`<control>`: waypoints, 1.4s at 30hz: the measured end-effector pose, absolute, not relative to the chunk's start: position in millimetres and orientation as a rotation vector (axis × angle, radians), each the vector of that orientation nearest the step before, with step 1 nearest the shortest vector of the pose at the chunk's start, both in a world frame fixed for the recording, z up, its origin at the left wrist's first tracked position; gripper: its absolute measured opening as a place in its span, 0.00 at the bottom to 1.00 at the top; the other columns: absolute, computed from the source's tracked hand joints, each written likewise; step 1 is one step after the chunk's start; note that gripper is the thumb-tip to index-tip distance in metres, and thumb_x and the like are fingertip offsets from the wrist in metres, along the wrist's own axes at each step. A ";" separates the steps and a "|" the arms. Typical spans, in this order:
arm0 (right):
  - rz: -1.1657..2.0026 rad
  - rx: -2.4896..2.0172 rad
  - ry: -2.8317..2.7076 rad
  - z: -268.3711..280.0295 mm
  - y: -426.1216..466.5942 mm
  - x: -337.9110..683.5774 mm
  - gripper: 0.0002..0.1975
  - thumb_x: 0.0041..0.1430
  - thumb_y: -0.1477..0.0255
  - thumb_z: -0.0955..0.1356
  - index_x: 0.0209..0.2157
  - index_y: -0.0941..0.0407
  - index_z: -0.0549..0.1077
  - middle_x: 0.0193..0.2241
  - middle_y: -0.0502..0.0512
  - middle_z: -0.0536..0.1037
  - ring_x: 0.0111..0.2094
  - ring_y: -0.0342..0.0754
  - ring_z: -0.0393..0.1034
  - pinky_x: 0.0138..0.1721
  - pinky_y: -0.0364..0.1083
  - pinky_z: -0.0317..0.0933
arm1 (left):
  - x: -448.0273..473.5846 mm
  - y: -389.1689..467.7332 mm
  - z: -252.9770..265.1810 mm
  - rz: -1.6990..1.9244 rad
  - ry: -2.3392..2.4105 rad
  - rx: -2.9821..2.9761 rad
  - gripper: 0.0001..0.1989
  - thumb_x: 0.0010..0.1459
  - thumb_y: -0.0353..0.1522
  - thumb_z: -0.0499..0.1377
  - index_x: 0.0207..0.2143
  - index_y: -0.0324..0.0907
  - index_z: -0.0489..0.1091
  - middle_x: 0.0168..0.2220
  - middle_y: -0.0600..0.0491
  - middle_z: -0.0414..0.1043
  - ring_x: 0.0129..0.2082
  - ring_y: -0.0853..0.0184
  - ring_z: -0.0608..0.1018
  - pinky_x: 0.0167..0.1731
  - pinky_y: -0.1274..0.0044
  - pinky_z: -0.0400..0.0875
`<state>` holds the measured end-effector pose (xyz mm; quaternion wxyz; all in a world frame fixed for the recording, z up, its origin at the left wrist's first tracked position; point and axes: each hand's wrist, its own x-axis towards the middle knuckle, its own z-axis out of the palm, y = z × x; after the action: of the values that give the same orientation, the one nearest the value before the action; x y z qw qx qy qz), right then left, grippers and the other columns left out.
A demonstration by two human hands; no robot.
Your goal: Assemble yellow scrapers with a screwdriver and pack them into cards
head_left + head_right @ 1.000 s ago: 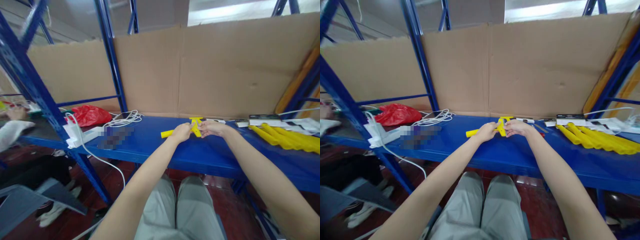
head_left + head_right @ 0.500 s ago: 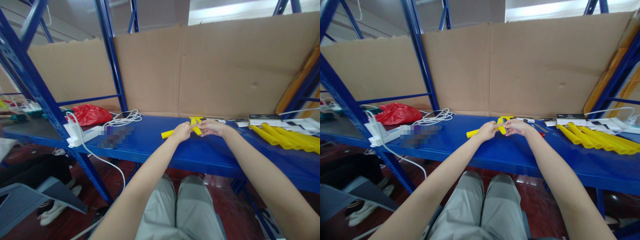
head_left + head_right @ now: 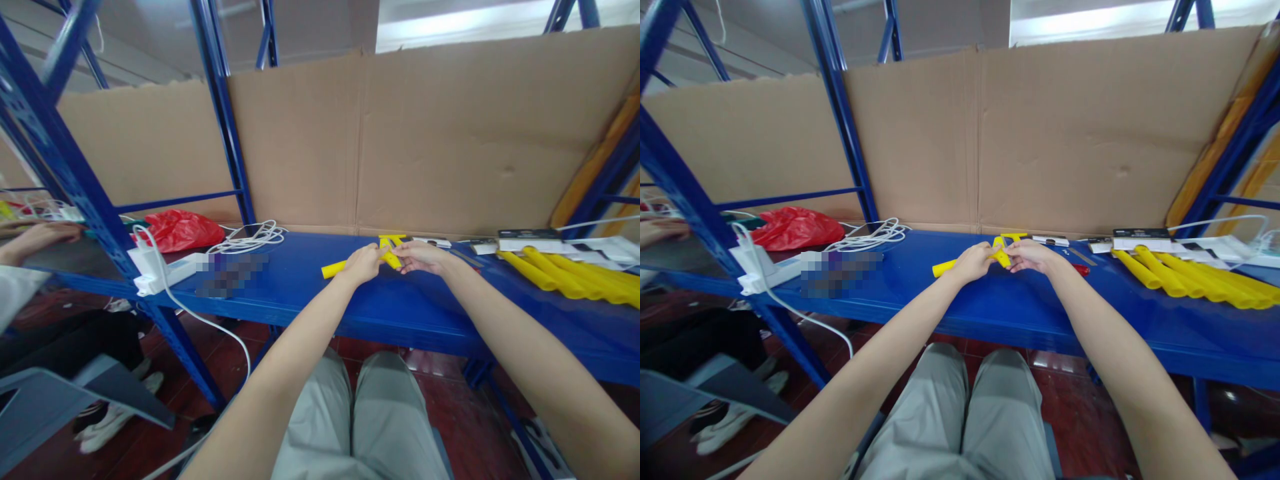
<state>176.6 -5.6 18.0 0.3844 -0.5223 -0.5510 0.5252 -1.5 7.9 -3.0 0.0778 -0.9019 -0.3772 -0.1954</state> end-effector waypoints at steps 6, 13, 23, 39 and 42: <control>1.441 -1.247 -1.514 21.9 -8.6 182.1 0.06 0.55 0.81 0.68 0.32 0.57 0.67 0.23 0.53 0.78 0.23 0.43 0.74 0.28 0.42 0.72 | -2.5 10.2 -2.7 -0.668 -1.142 -2.702 0.21 0.63 0.30 0.53 0.59 0.42 0.64 0.46 0.46 0.72 0.46 0.62 0.76 0.46 0.75 0.69; 1.453 -1.189 -1.601 18.8 -7.0 184.5 0.08 0.52 0.80 0.70 0.33 0.58 0.68 0.23 0.53 0.78 0.23 0.42 0.74 0.28 0.41 0.72 | -4.1 17.1 -5.8 -0.902 -1.157 -2.747 0.30 0.59 0.27 0.58 0.63 0.35 0.56 0.53 0.42 0.71 0.53 0.61 0.73 0.51 0.74 0.66; 1.401 -1.205 -1.580 17.3 -7.8 181.7 0.10 0.48 0.78 0.74 0.30 0.58 0.68 0.22 0.54 0.77 0.23 0.44 0.74 0.27 0.42 0.71 | -5.4 15.4 -5.0 -0.866 -1.163 -2.768 0.30 0.59 0.26 0.57 0.63 0.33 0.55 0.54 0.41 0.70 0.54 0.62 0.72 0.52 0.74 0.66; 1.391 -1.188 -1.649 15.0 -6.6 181.0 0.09 0.50 0.76 0.73 0.31 0.58 0.69 0.21 0.53 0.77 0.23 0.44 0.74 0.27 0.42 0.71 | -4.6 0.4 0.9 -0.598 -1.269 -2.650 0.25 0.62 0.27 0.51 0.62 0.40 0.58 0.54 0.44 0.67 0.51 0.62 0.73 0.49 0.74 0.68; 1.386 -1.193 -1.653 15.7 -8.1 180.4 0.09 0.50 0.76 0.73 0.30 0.58 0.69 0.21 0.53 0.77 0.23 0.44 0.74 0.27 0.42 0.71 | -4.3 0.6 1.0 -0.613 -1.280 -2.646 0.25 0.61 0.26 0.51 0.61 0.40 0.58 0.54 0.44 0.67 0.52 0.62 0.72 0.50 0.74 0.68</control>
<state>180.4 -8.1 15.7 0.3318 -0.4565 -0.6325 0.5305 -4.3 0.6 1.0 0.0694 -0.8791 -0.4253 -0.2036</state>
